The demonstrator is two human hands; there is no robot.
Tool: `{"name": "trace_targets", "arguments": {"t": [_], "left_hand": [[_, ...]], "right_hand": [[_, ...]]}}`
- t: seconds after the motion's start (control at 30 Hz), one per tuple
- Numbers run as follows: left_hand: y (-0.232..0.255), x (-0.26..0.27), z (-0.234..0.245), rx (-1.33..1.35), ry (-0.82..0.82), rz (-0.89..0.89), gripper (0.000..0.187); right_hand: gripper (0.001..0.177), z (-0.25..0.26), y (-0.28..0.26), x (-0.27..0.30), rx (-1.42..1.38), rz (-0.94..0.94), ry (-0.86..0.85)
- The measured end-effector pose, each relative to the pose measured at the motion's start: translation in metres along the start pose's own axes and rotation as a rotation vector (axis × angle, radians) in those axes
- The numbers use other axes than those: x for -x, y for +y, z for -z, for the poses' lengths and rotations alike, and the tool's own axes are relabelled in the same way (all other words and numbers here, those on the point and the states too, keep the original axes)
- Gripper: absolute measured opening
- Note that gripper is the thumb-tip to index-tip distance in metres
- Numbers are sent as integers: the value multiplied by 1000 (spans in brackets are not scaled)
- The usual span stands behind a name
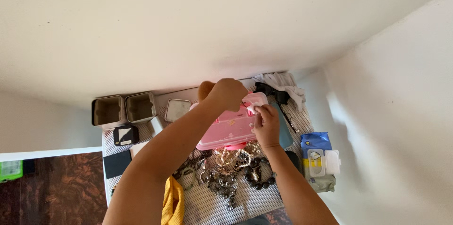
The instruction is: The person wipes jewelry pieces with a yellow cloth, opens a pink multi-tier storage case, and places bracelets and necklaces into its trays, then wipes the case with the cloth.
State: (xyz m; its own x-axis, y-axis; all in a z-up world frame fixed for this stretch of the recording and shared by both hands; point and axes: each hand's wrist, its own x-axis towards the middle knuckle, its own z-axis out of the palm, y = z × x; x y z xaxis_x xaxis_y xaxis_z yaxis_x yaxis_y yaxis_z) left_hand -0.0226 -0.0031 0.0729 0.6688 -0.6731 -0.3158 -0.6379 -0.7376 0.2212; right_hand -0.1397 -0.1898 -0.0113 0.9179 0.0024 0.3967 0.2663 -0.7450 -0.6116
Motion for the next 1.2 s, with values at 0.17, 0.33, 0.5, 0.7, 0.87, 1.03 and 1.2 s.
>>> {"name": "trace_targets", "arguments": {"t": [0.17,0.33,0.5,0.7,0.87,1.03,1.2], "left_hand": [[9,1,-9,93,-71,20,29],[39,13,-32,112,-253,86,27],[46,51,-37,236,64,127,26],[82,71,-36,43,10,236,38],[106,74,-59,-180,245,291,43],[105,62,-76,-102,273,333,27],[111,57,-78,-196,229,356,20]], "right_hand": [[16,2,-2,-2,-138,-170,39],[15,2,-2,-3,-128,-155,68],[17,4,-1,-8,-174,-190,24],[16,16,-1,-41,-130,-79,-233],[15,19,-8,-71,-107,199,-453],[22,27,-15,-73,-55,433,-575],[11,31,-17,-83,149,166,-849]]}}
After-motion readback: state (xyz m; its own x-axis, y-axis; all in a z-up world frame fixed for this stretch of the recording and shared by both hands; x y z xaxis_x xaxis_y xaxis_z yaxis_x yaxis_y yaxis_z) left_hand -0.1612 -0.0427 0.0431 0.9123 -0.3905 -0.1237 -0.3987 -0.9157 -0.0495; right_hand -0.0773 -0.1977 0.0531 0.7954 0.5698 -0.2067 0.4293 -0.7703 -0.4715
